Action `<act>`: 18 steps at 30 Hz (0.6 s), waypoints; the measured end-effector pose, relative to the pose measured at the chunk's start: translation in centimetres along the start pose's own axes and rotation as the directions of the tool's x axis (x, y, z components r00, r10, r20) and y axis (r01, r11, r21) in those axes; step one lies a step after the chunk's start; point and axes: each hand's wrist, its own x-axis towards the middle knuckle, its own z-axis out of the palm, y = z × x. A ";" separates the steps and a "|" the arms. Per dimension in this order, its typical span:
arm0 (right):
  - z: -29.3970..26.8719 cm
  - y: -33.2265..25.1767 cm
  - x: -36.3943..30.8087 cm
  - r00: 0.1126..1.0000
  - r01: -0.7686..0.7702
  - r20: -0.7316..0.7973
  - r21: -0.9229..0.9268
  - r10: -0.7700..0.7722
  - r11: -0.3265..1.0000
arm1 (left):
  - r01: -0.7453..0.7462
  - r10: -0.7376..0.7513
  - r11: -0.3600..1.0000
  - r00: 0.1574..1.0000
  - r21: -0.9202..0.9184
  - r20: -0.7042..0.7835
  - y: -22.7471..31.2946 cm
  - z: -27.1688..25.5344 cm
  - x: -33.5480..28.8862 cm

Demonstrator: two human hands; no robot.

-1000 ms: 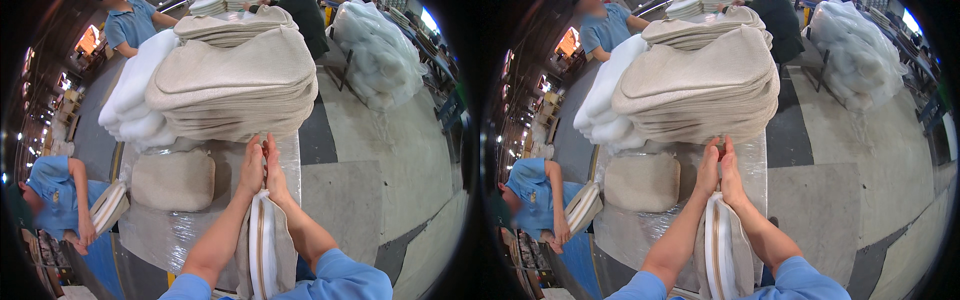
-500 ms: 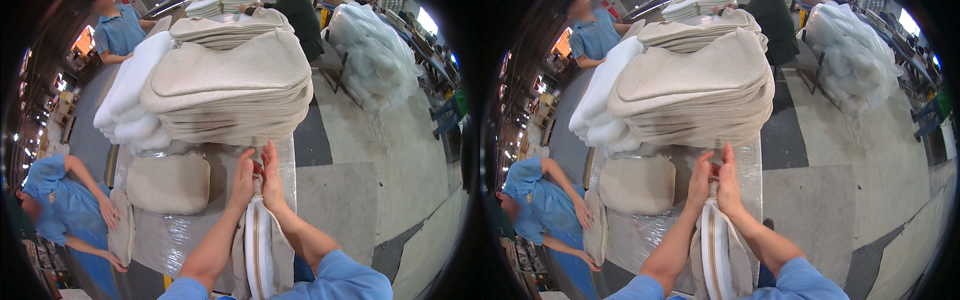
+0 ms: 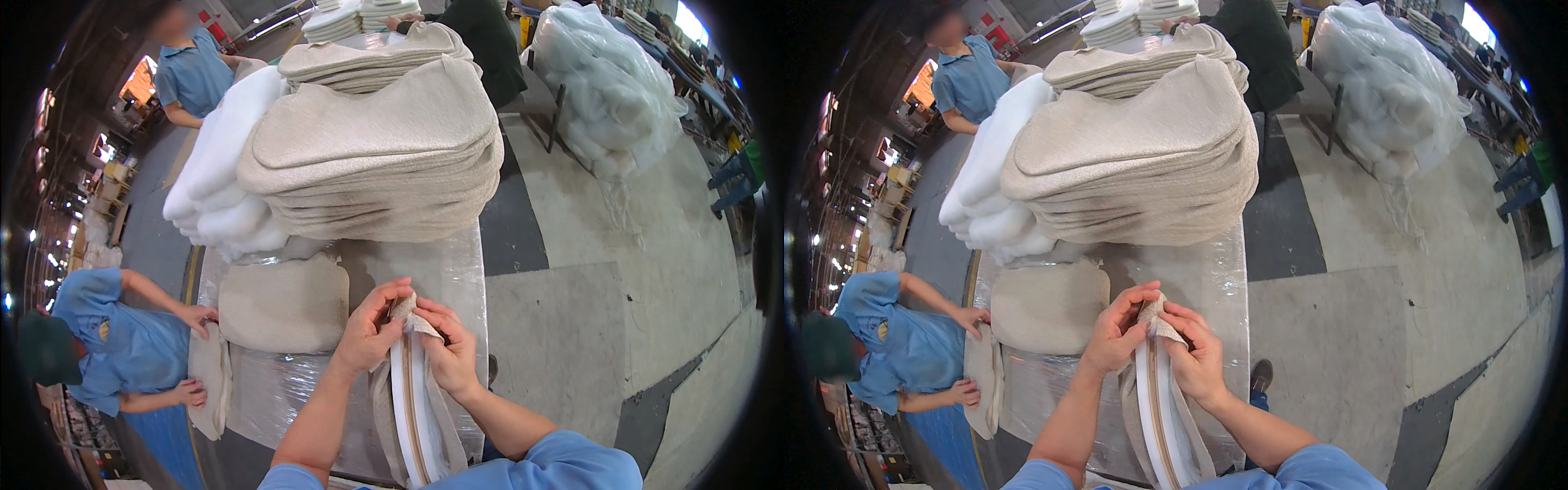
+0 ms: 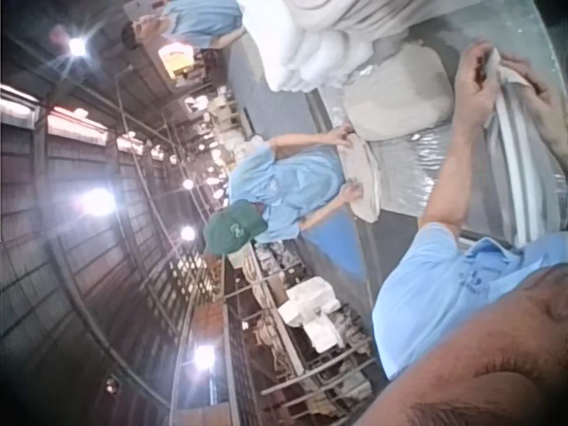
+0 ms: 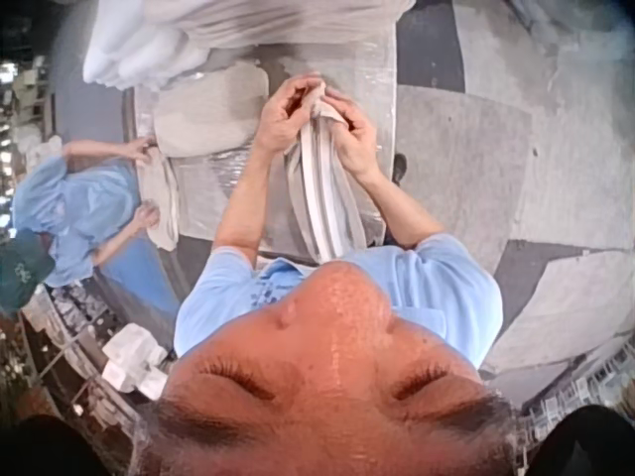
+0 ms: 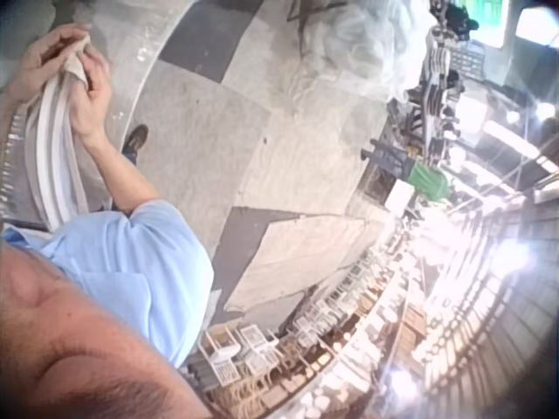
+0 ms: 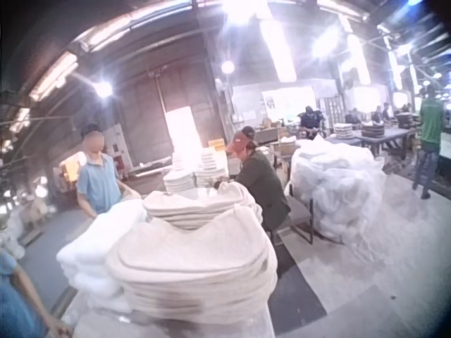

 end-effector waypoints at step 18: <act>2.1 -1.5 1.4 0.964 0.180 -0.119 -0.359 -0.237 0.916 | -0.213 0.346 0.807 0.926 0.551 -0.149 -0.1 1.1 0.0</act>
